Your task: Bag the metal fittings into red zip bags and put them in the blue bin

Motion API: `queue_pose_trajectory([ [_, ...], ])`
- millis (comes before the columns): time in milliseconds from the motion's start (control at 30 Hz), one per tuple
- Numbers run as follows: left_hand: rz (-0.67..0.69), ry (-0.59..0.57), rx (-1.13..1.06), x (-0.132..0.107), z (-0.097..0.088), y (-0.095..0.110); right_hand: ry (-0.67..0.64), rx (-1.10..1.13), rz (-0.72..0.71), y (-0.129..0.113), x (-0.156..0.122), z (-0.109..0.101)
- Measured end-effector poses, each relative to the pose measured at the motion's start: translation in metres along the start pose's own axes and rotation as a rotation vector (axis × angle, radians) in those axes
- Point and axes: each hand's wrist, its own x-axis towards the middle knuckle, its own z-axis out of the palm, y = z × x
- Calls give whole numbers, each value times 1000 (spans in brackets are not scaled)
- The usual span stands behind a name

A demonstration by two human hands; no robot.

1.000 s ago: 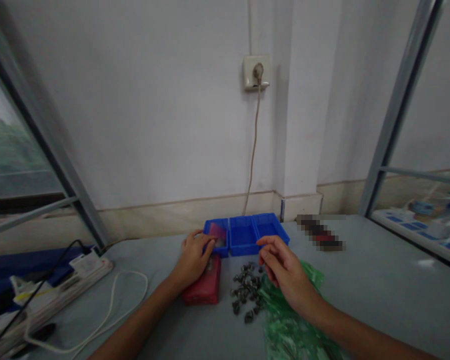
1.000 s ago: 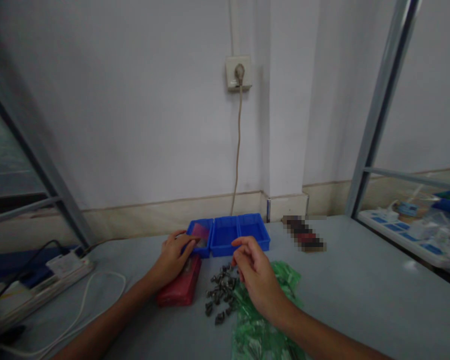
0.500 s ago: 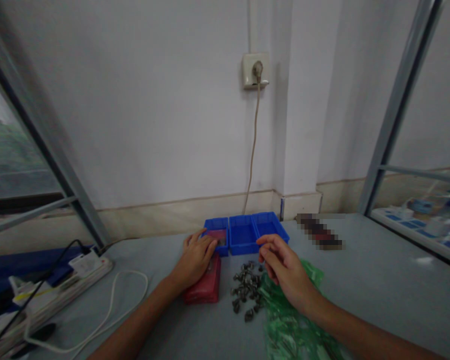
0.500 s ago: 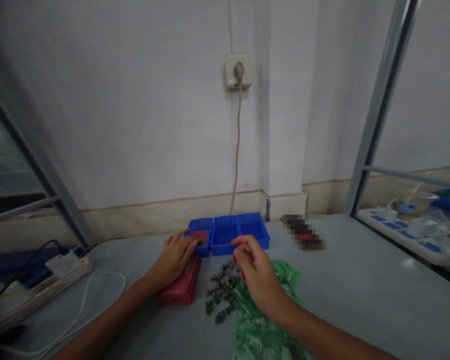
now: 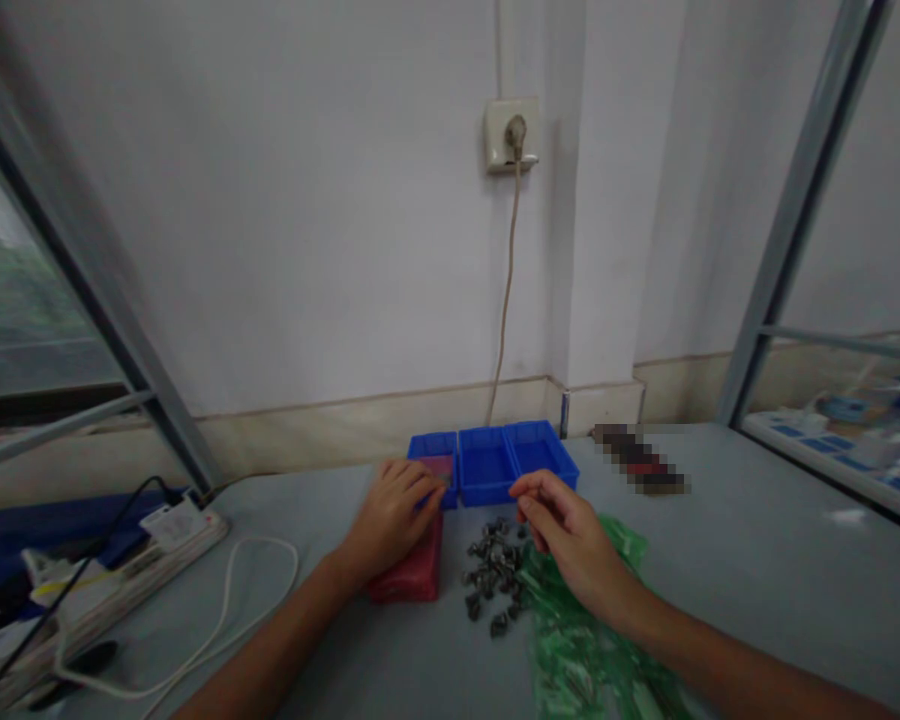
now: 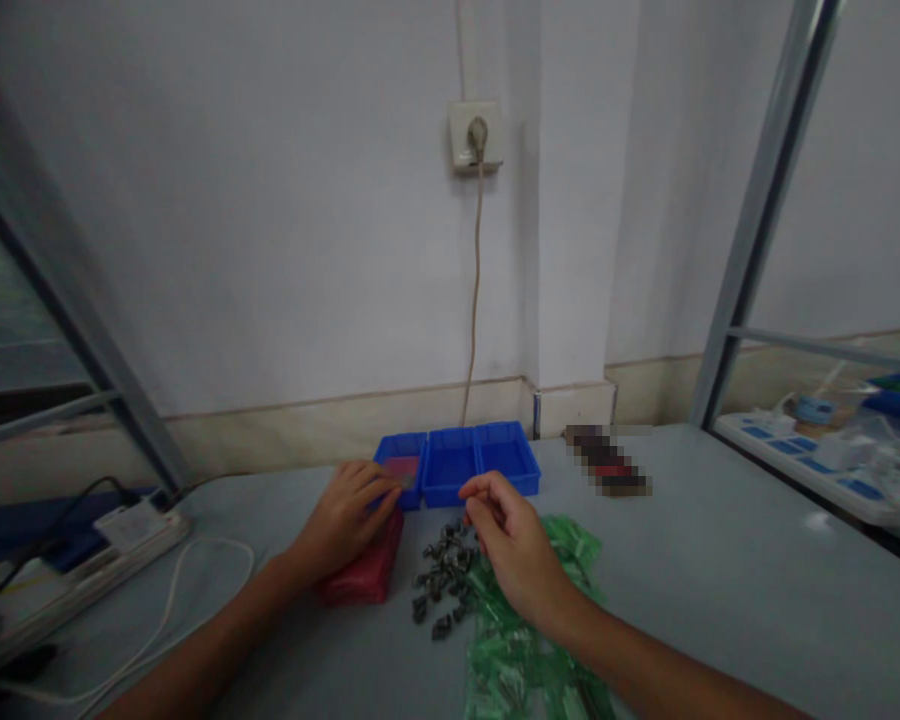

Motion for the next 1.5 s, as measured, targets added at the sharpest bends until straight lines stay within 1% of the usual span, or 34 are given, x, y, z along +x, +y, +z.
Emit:
queue_pose_trajectory([
  [67,36,-5,10,-1,-9,8,1,-10,0,0,0,0],
  [133,76,-37,35,-2,-15,16,-8,-21,1,2,1,0],
  [233,102,-174,51,-3,-16,23,-27,-27,0,4,1,0],
  [300,82,-247,46,-2,-14,25,-28,-22,2,5,1,0],
  [400,29,-265,30,-3,-13,26,-27,-18,1,4,1,0],
  [467,-9,-277,31,-3,-15,28,-30,-23,-2,3,1,0],
  [533,-35,-314,45,-4,-20,31,-35,-32,-2,3,1,0],
  [667,-47,-391,38,-5,-26,37,-28,-32,3,4,1,0],
  [933,-91,-375,-6,-5,-28,30,-17,21,41,6,4,1],
  [1100,-63,-402,-66,-1,-34,33,-24,24,33,8,3,0],
  [1167,-79,-408,-77,0,-35,34,-22,24,29,10,3,0],
  [1300,-119,-368,-111,0,-33,33,-16,33,34,10,3,0],
  [1400,-113,-329,-149,-1,-30,32,-15,35,46,9,2,0],
  [1500,-99,-315,-158,-2,-28,32,-22,25,45,9,2,0],
])
